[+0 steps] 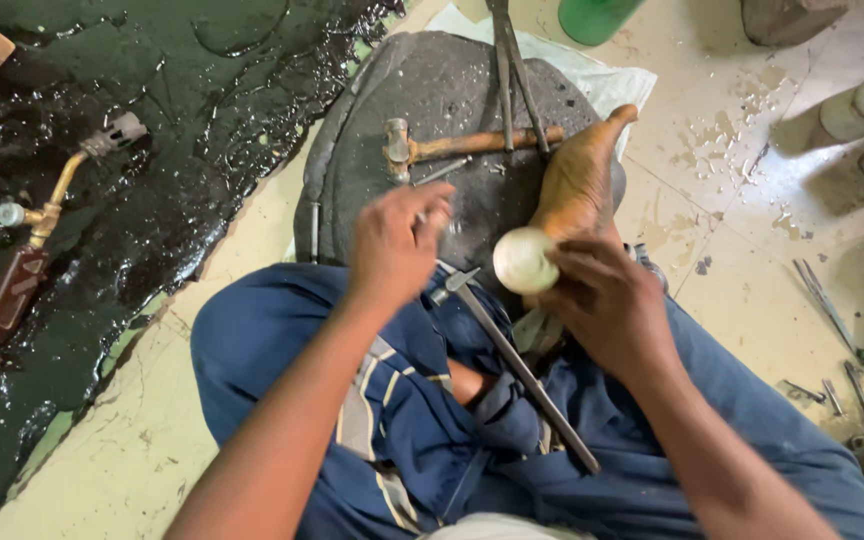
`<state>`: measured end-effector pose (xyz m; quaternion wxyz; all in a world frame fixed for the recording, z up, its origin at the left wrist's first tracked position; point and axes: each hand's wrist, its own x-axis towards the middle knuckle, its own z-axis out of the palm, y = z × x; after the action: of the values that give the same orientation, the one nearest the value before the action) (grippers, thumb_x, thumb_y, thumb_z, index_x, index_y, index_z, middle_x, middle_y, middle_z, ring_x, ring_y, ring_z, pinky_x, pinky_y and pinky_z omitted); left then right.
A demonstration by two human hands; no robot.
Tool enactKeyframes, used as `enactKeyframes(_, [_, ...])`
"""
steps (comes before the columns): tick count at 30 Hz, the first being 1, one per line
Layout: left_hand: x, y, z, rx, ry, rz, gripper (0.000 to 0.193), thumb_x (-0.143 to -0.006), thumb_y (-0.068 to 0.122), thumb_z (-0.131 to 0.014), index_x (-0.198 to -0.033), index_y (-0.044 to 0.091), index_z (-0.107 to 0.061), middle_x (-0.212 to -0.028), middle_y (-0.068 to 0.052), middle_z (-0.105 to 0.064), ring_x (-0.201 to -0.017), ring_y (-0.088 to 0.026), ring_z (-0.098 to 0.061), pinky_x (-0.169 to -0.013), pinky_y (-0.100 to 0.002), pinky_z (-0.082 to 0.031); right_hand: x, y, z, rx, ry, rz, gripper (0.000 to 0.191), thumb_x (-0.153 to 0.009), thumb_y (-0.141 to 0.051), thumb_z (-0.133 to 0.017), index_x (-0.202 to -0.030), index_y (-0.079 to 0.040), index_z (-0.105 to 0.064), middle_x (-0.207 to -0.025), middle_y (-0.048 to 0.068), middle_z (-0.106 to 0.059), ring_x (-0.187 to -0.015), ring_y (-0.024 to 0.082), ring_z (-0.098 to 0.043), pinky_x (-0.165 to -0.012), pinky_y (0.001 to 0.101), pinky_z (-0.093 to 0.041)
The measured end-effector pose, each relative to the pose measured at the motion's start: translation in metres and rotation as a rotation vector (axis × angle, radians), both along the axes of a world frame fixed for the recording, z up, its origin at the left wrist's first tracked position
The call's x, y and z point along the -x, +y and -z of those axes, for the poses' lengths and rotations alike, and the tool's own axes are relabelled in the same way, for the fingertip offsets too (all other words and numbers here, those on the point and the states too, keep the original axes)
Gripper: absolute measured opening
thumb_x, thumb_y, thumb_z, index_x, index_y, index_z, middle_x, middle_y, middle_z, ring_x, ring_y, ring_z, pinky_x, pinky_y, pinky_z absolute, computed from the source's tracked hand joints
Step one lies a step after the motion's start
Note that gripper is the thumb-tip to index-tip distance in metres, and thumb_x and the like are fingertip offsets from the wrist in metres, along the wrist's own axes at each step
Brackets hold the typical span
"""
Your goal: The person sits on the floor and uses a hammer and chisel to carve a spiral pattern into a white shell. They repeatedly strike the chisel to shape the material, occasionally pausing to inspect the progress.
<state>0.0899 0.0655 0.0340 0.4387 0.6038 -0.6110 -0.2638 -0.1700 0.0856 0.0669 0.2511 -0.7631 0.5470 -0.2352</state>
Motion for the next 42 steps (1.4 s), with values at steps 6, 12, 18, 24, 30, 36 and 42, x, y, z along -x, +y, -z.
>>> enactKeyframes(6, [0.001,-0.017,0.051,-0.038,-0.198,-0.116,0.02,-0.08,0.006,-0.074,-0.099,0.013,-0.079,-0.1,-0.009,-0.073,-0.086,-0.033,-0.072,-0.075,-0.042,-0.056,-0.04,-0.074,0.047,0.25,0.083,-0.316,0.029,-0.078,-0.014,-0.084,-0.1,0.003,-0.074,-0.113,0.019,-0.067,-0.099,0.035,-0.068,-0.082,0.0384,-0.056])
enactKeyframes(12, [0.01,-0.005,0.06,-0.049,-0.273,0.043,0.021,-0.079,0.008,-0.075,-0.099,0.013,-0.079,-0.103,-0.008,-0.067,-0.083,-0.036,-0.07,-0.072,-0.048,-0.053,-0.043,-0.076,0.067,0.118,0.236,-0.459,0.02,-0.076,-0.012,-0.081,-0.086,0.0,-0.07,-0.096,0.016,-0.064,-0.09,0.034,-0.067,-0.079,0.0399,-0.056])
enactKeyframes(18, [0.013,-0.008,0.064,-0.1,-0.452,0.161,0.004,-0.087,0.011,-0.071,-0.087,0.009,-0.074,-0.101,-0.011,-0.061,-0.077,-0.037,-0.07,-0.071,-0.051,-0.053,-0.051,-0.078,0.054,0.179,0.166,-0.458,0.046,-0.068,-0.019,-0.085,-0.108,0.0,-0.072,-0.098,0.016,-0.068,-0.094,0.037,-0.066,-0.083,0.0446,-0.054])
enactKeyframes(24, [0.008,-0.008,0.064,-0.131,-0.506,0.149,0.012,-0.081,0.016,-0.074,-0.092,0.015,-0.078,-0.101,-0.012,-0.061,-0.076,-0.038,-0.069,-0.068,-0.052,-0.053,-0.046,-0.062,0.03,0.316,0.074,-0.324,0.068,-0.068,-0.027,-0.089,-0.127,-0.001,-0.069,-0.13,0.028,-0.062,-0.113,0.045,-0.061,-0.093,0.0457,-0.05])
enactKeyframes(30, [0.002,-0.009,0.086,-0.224,-0.433,0.127,0.019,-0.082,0.022,-0.075,-0.101,0.022,-0.081,-0.101,-0.008,-0.062,-0.086,-0.033,-0.068,-0.073,-0.049,-0.054,0.026,0.016,0.016,0.157,-0.048,0.329,0.03,-0.088,-0.01,-0.078,-0.118,-0.007,-0.074,-0.107,0.012,-0.074,-0.086,0.021,-0.07,-0.076,0.0322,-0.056])
enactKeyframes(36, [-0.021,-0.011,0.116,0.015,-0.492,0.216,0.029,-0.079,0.022,-0.081,-0.106,0.013,-0.08,-0.11,-0.014,-0.069,-0.103,-0.034,-0.065,-0.09,-0.043,-0.052,0.08,0.14,0.046,-0.157,-0.267,0.618,0.014,-0.089,-0.013,-0.077,-0.102,-0.007,-0.078,-0.081,0.006,-0.075,-0.064,0.011,-0.063,-0.058,0.0265,-0.053])
enactKeyframes(42, [0.014,-0.071,0.09,0.042,-0.592,0.319,0.034,-0.081,0.027,-0.08,-0.113,0.017,-0.076,-0.105,-0.01,-0.066,-0.101,-0.03,-0.063,-0.09,-0.041,-0.052,0.077,0.166,0.061,-0.063,-0.217,0.381,0.015,-0.094,-0.016,-0.074,-0.105,-0.007,-0.075,-0.092,0.012,-0.07,-0.088,0.033,-0.069,-0.075,0.0418,-0.057])
